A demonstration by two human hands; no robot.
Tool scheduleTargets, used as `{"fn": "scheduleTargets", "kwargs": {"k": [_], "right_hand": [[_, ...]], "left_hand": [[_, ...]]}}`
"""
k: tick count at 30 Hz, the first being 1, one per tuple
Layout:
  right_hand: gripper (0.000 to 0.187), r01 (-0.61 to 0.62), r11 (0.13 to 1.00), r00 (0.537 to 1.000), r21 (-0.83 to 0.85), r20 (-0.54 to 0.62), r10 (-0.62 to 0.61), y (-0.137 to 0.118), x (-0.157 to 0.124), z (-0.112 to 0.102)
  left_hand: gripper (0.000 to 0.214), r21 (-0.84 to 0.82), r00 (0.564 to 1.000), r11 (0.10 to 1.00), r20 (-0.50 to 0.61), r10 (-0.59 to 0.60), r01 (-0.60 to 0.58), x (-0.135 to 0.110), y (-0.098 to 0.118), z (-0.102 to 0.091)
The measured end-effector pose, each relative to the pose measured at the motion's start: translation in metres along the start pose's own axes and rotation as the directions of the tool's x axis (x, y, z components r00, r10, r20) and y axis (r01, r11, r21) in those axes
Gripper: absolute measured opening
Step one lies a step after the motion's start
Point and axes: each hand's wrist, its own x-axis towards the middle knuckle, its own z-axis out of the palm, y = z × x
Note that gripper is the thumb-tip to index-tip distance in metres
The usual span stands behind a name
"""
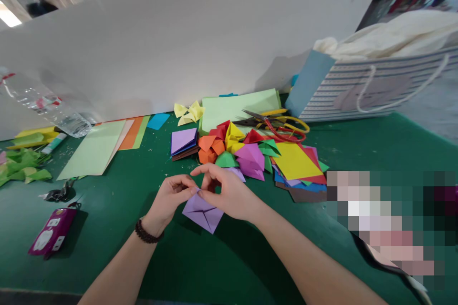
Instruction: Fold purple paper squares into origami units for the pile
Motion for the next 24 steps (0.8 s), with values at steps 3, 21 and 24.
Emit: {"fn": "scheduleTargets", "kwargs": {"k": [3, 21, 24], "right_hand": [[0.028, 0.005, 1.0, 1.0, 0.004, 0.004, -0.005, 0.0009, 0.0, -0.0002], [0.03, -0.009, 1.0, 1.0, 0.019, 0.008, 0.009, 0.0033, -0.0001, -0.0005], [0.029, -0.007, 1.0, 1.0, 0.024, 0.001, 0.007, 0.0033, 0.0, -0.0001]], "left_hand": [[0.016, 0.015, 1.0, 1.0, 0.002, 0.0, 0.0, -0.0003, 0.0002, -0.0009], [0.019, 0.058, 1.0, 0.998, -0.001, 0.008, -0.008, 0.0002, 0.0012, -0.0009], [0.018, 0.056, 1.0, 0.998, -0.003, 0.007, -0.007, 0.0004, 0.0002, -0.0017]]}}
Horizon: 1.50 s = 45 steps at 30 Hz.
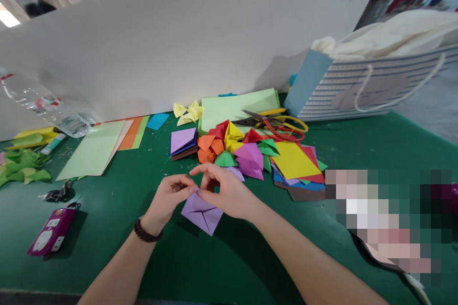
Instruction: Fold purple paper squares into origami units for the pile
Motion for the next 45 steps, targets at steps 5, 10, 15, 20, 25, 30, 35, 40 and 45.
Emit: {"fn": "scheduleTargets", "kwargs": {"k": [5, 10, 15, 20, 25, 30, 35, 40, 45], "right_hand": [[0.029, -0.012, 1.0, 1.0, -0.001, 0.004, 0.012, -0.001, 0.0, 0.001], [0.03, -0.009, 1.0, 1.0, 0.007, 0.016, 0.009, -0.001, 0.001, 0.002], [0.03, -0.012, 1.0, 1.0, 0.019, 0.018, 0.012, 0.0, 0.001, 0.001], [0.032, -0.023, 0.999, 1.0, 0.024, 0.014, 0.023, 0.002, 0.001, 0.001], [0.038, -0.06, 0.998, 0.998, -0.009, 0.024, 0.06, 0.004, 0.003, 0.003], [0.035, -0.077, 0.997, 0.983, 0.018, -0.163, 0.078, 0.007, 0.003, 0.0], [0.046, -0.071, 0.985, 0.927, 0.158, -0.355, 0.124, 0.014, 0.005, -0.004], [0.046, -0.086, 0.96, 0.914, 0.267, -0.362, 0.183, 0.014, 0.008, -0.002], [0.048, -0.079, 0.955, 0.903, 0.285, -0.385, 0.19, 0.018, 0.01, -0.002]], "left_hand": [[0.016, -0.012, 1.0, 1.0, -0.016, -0.009, 0.009, 0.0, -0.001, 0.0], [0.015, -0.157, 0.998, 0.986, -0.038, -0.057, 0.05, 0.001, -0.005, 0.002], [0.015, -0.221, 0.994, 0.97, -0.021, -0.11, 0.103, 0.002, -0.006, 0.003], [0.025, -0.079, 0.998, 0.995, -0.024, -0.062, 0.06, 0.002, -0.003, 0.002], [0.033, 0.018, 0.986, 1.0, -0.168, 0.015, -0.012, 0.004, -0.005, 0.001], [0.044, -0.078, 0.992, 0.996, -0.108, -0.058, 0.05, 0.002, -0.003, -0.001], [0.042, 0.001, 0.999, 1.0, -0.041, -0.031, 0.031, 0.002, -0.002, -0.001], [0.039, 0.051, 0.991, 0.998, -0.126, 0.045, -0.039, 0.004, -0.003, -0.002], [0.038, 0.047, 0.979, 0.997, -0.193, 0.064, -0.056, 0.005, -0.004, -0.004]]}}
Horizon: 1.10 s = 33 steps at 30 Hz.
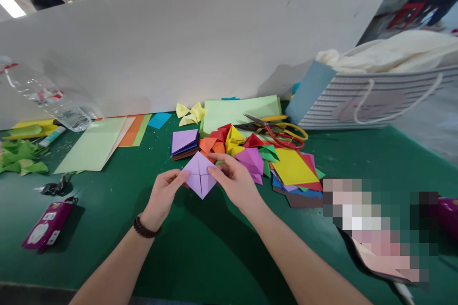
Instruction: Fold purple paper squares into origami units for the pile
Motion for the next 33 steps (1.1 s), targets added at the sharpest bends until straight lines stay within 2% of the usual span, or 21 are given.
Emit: {"fn": "scheduleTargets", "kwargs": {"k": [4, 7, 9, 11, 15, 20, 27, 33], "right_hand": [[0.042, 0.072, 0.995, 0.997, -0.065, -0.033, -0.074, 0.005, -0.001, -0.003], [0.034, 0.164, 0.961, 0.983, -0.222, -0.044, -0.178, 0.004, -0.004, -0.002], [0.029, 0.248, 0.912, 0.961, -0.326, -0.038, -0.274, 0.002, -0.006, -0.001], [0.029, 0.308, 0.866, 0.942, -0.395, 0.0, -0.335, -0.001, -0.007, 0.001], [0.038, 0.354, 0.805, 0.93, -0.476, 0.083, -0.359, -0.004, -0.008, 0.003], [0.047, 0.417, 0.731, 0.9, -0.54, 0.134, -0.415, -0.001, -0.008, 0.003], [0.045, 0.489, 0.68, 0.855, -0.546, 0.148, -0.496, 0.003, -0.01, 0.005], [0.05, 0.497, 0.615, 0.821, -0.612, 0.101, -0.563, 0.006, -0.01, 0.006]], "left_hand": [[0.045, -0.104, 0.994, 0.991, 0.073, -0.077, 0.085, -0.001, 0.0, 0.002], [0.044, -0.122, 0.967, 0.965, 0.136, -0.214, 0.23, -0.002, 0.002, 0.004], [0.043, -0.13, 0.952, 0.951, 0.161, -0.259, 0.28, -0.003, 0.003, 0.004], [0.042, -0.17, 0.952, 0.945, 0.179, -0.25, 0.28, -0.003, 0.003, 0.004], [0.038, -0.242, 0.959, 0.936, 0.184, -0.215, 0.257, -0.001, 0.0, 0.002], [0.034, -0.275, 0.962, 0.928, 0.18, -0.207, 0.251, -0.001, -0.001, 0.003], [0.033, -0.252, 0.96, 0.938, 0.205, -0.19, 0.24, -0.001, 0.0, 0.004], [0.039, -0.197, 0.963, 0.96, 0.221, -0.152, 0.197, -0.002, -0.001, 0.004]]}}
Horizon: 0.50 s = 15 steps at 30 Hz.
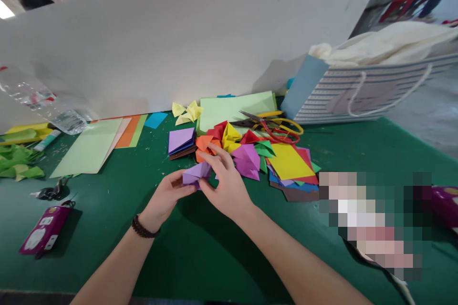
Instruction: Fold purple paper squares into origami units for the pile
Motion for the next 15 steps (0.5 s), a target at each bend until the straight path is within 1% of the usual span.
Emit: {"fn": "scheduleTargets", "kwargs": {"k": [4, 6, 8, 10, 12, 15], "right_hand": [[0.056, 0.022, 1.0, 0.998, 0.017, -0.056, -0.021, 0.0, 0.0, -0.001], [0.056, 0.063, 0.998, 0.995, 0.008, -0.078, -0.062, 0.0, 0.0, -0.001], [0.056, 0.117, 0.993, 0.987, -0.027, -0.107, -0.119, 0.001, -0.001, 0.0], [0.052, 0.168, 0.983, 0.974, -0.07, -0.139, -0.177, 0.002, -0.001, 0.002], [0.047, 0.197, 0.975, 0.966, -0.098, -0.15, -0.21, 0.002, -0.002, 0.005], [0.037, 0.168, 0.982, 0.974, -0.088, -0.139, -0.179, 0.001, -0.002, 0.006]], "left_hand": [[0.039, 0.01, 1.0, 1.0, 0.016, 0.001, -0.002, -0.001, 0.003, 0.002], [0.037, 0.008, 1.0, 1.0, -0.006, 0.005, -0.005, -0.001, 0.003, 0.004], [0.038, 0.02, 0.998, 1.0, -0.054, 0.016, -0.015, 0.0, 0.0, 0.006], [0.04, 0.047, 0.994, 0.998, -0.103, 0.038, -0.033, 0.001, -0.004, 0.008], [0.041, 0.086, 0.991, 0.994, -0.11, 0.07, -0.06, 0.002, -0.01, 0.009], [0.043, 0.182, 0.987, 0.978, -0.111, 0.119, -0.097, 0.004, -0.016, 0.01]]}}
